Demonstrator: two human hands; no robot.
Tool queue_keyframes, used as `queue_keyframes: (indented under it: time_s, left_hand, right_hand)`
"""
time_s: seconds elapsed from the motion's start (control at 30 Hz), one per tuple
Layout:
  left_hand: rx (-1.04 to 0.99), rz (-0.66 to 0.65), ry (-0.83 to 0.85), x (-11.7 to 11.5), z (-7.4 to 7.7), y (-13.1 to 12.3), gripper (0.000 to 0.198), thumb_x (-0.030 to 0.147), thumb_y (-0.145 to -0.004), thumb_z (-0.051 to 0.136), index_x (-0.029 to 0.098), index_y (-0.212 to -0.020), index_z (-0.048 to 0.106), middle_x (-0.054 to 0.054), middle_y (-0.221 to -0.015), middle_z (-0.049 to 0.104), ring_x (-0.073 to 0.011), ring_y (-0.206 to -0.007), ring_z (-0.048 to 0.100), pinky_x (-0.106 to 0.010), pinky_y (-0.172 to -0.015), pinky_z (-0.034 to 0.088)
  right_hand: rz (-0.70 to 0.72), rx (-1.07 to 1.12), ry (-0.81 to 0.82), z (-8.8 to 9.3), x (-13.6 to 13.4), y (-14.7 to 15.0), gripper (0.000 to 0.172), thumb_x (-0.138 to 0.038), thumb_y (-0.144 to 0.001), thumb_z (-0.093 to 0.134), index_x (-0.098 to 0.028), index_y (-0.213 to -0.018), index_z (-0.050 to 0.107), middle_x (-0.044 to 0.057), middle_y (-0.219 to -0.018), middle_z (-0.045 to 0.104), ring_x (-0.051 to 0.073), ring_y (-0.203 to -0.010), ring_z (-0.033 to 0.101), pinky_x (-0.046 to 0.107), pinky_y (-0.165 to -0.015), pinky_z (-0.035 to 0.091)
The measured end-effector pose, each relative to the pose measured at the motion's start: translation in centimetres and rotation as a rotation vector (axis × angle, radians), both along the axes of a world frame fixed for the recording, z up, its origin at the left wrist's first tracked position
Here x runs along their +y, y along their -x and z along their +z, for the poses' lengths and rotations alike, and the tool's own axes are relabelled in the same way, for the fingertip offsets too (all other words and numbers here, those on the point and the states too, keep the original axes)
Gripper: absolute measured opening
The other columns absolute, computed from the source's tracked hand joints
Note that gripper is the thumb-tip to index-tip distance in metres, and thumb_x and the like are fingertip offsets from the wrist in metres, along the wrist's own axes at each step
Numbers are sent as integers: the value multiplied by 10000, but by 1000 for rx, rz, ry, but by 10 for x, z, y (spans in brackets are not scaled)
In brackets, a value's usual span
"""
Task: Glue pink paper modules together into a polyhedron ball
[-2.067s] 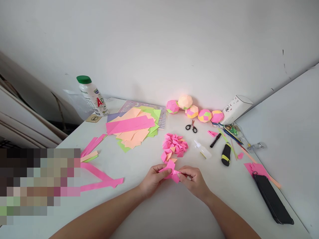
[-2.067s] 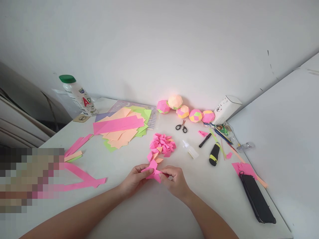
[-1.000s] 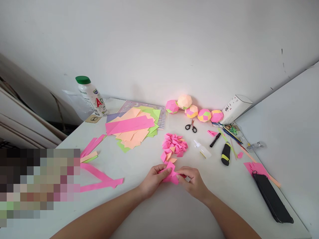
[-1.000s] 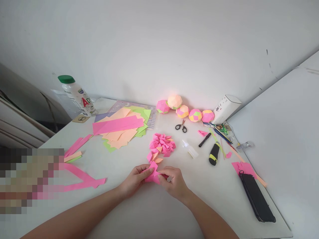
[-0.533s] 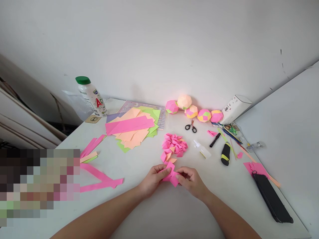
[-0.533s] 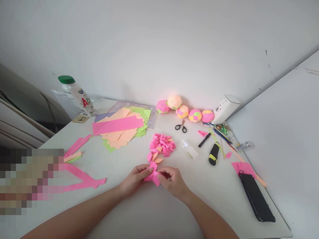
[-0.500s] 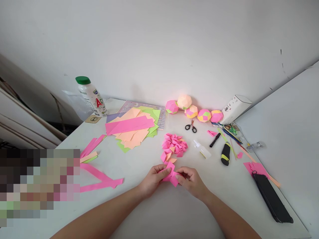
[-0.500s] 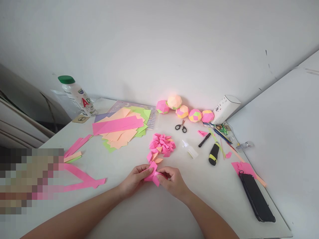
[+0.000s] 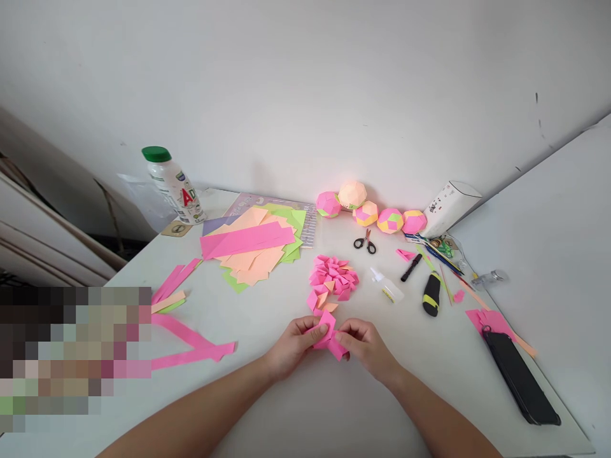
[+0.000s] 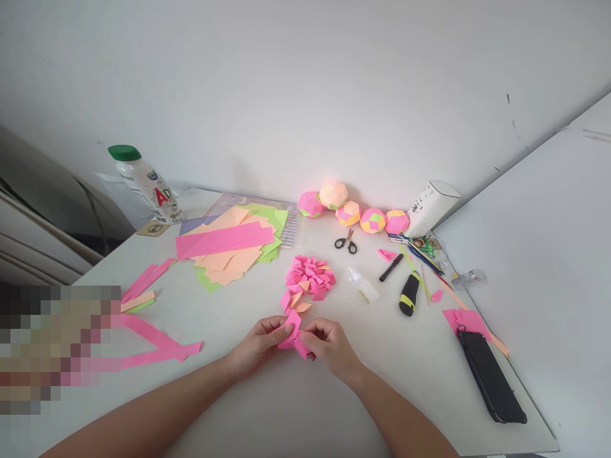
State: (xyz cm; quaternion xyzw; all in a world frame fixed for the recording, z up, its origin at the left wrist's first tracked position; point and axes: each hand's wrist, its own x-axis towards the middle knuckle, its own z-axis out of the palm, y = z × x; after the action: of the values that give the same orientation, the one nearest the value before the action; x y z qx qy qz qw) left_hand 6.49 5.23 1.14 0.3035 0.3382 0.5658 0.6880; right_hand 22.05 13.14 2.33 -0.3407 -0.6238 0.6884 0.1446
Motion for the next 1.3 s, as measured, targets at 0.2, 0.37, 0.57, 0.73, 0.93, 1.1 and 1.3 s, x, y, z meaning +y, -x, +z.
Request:
queue_keyframes:
  time_s: [0.2,0.37,0.57,0.73,0.93,1.1,1.3]
  left_hand:
    - [0,-8,-6,0,2,0,318,445,-813,575,157,-699,646,-64,-716,669,-232,-741,641,-371,-749,460]
    - [10,-9,28,0,0,-1,326,471,-789,591,162,-696,637,-59,-724,649,-216,-717,618,-352,-723,455]
    - [146,48,52,-1,-13,-1,335,450,-777,613,156,-626,559,5,-631,518,-136,-621,487,-276,-638,396]
    - [147,62,75,-1,-14,0,338,438,-770,626,155,-607,541,26,-599,454,-109,-585,410,-247,-596,350]
    - [-31,100,174,2,-17,1,303,424,-735,673,137,-659,613,-9,-632,538,-125,-619,482,-261,-641,391]
    - [-31,96,154,1,-20,1,306,395,-739,678,140,-606,574,21,-592,483,-99,-579,429,-243,-606,354]
    - [109,16,47,-2,-16,2,291,397,-778,631,144,-643,580,25,-608,467,-105,-588,406,-244,-597,324]
  right_hand:
    - [-4,12,40,-1,1,0,256,-331,-789,618,-165,-614,531,-28,-546,530,101,-523,479,244,-524,403]
    - [-14,4,65,-1,1,1,251,-319,-773,618,-171,-599,515,-33,-536,522,103,-512,472,248,-518,401]
    - [-11,-10,12,-4,0,0,208,-267,-771,581,-172,-599,513,-35,-553,511,97,-510,453,240,-509,388]
    - [10,-71,-151,-6,3,-4,217,-329,-778,608,-164,-644,571,-31,-586,494,93,-531,431,227,-497,357]
    - [112,-50,-11,-2,17,-10,277,-395,-706,715,-154,-806,623,-22,-655,544,93,-561,467,225,-516,373]
    - [96,-62,15,-4,22,-11,294,-423,-721,695,-152,-734,582,-28,-610,520,87,-535,439,226,-510,354]
    - [121,-74,99,-5,20,-9,268,-388,-740,675,-159,-690,544,-46,-575,483,78,-516,420,217,-497,338]
